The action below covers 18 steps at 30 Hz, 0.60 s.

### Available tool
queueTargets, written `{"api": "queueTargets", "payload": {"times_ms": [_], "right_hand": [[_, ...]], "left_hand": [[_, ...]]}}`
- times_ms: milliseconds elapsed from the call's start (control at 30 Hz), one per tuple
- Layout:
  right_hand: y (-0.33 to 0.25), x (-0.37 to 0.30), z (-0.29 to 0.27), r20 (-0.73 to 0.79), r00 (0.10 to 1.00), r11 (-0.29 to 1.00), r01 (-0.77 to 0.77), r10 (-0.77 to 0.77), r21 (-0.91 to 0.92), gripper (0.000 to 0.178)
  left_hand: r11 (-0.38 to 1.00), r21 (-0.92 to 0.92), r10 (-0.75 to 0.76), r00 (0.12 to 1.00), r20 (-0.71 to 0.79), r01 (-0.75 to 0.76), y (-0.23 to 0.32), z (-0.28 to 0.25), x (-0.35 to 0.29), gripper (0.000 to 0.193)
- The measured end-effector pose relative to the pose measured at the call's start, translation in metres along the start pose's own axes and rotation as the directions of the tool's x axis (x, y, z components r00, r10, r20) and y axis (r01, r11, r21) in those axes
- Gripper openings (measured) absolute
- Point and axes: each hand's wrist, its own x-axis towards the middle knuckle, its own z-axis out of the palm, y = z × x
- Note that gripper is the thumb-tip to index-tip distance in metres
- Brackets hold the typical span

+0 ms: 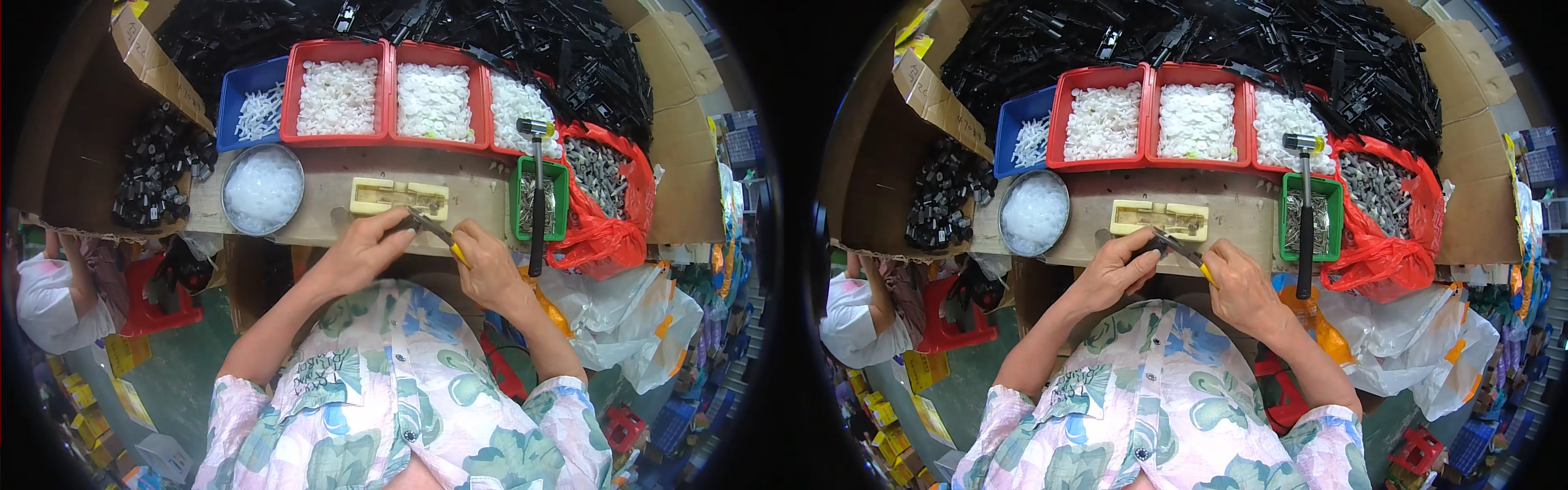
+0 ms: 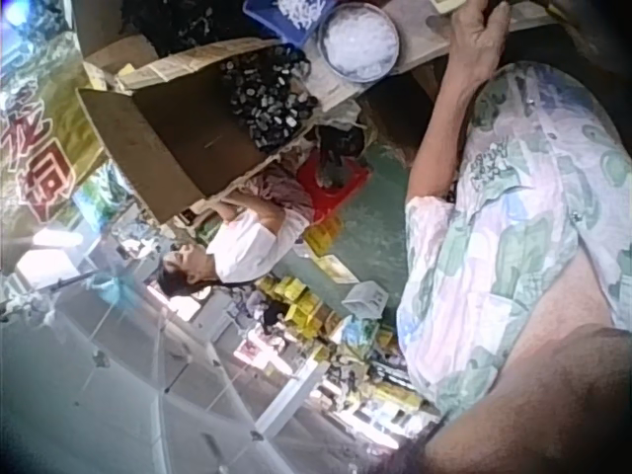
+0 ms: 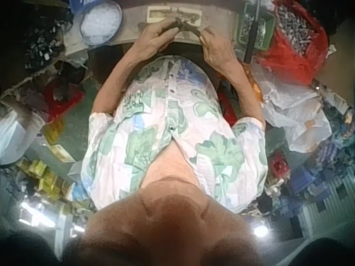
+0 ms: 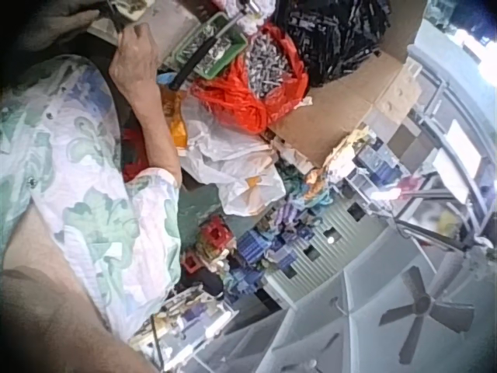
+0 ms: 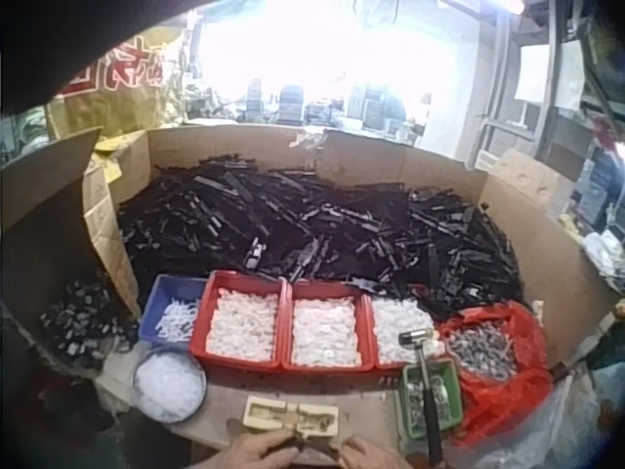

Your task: The person assembles small lock mechanisms at a workbench. They pick up white plastic pieces and metal pins, place them into a wooden jig, and use pliers and a hammer to secure the components. The assembled units are then placed into a blue bin.

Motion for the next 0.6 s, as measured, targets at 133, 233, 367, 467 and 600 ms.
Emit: {"api": "queueTargets", "payload": {"times_ms": [133,233,367,467,600], "right_hand": [[-0.010,-0.004,-0.007,0.034,0.999,0.999,0.035,-0.036,0.010,0.019],[-0.015,-0.007,-0.009,0.052,0.997,0.998,0.060,-0.060,0.015,0.021],[-0.018,-0.005,-0.010,0.112,0.993,0.999,0.047,-0.047,-0.002,0.024],[-0.010,0.001,-0.009,0.070,0.997,0.997,0.047,-0.043,-0.056,0.027],[0.021,0.004,-0.006,-0.043,0.989,0.947,-0.149,0.143,-0.285,0.027]], "left_hand": [[0.740,-0.599,-0.091,0.928,0.360,0.305,0.001,-0.007,-0.007,0.036],[0.541,-0.739,0.057,0.859,0.509,0.402,-0.011,-0.009,-0.009,0.040],[0.547,-0.736,0.015,0.875,0.484,0.399,-0.012,-0.010,-0.016,0.040],[0.733,-0.569,-0.175,0.912,0.371,0.372,-0.007,-0.023,-0.035,0.037],[0.868,0.158,-0.483,0.874,0.046,0.472,-0.031,-0.063,-0.084,0.032]]}}
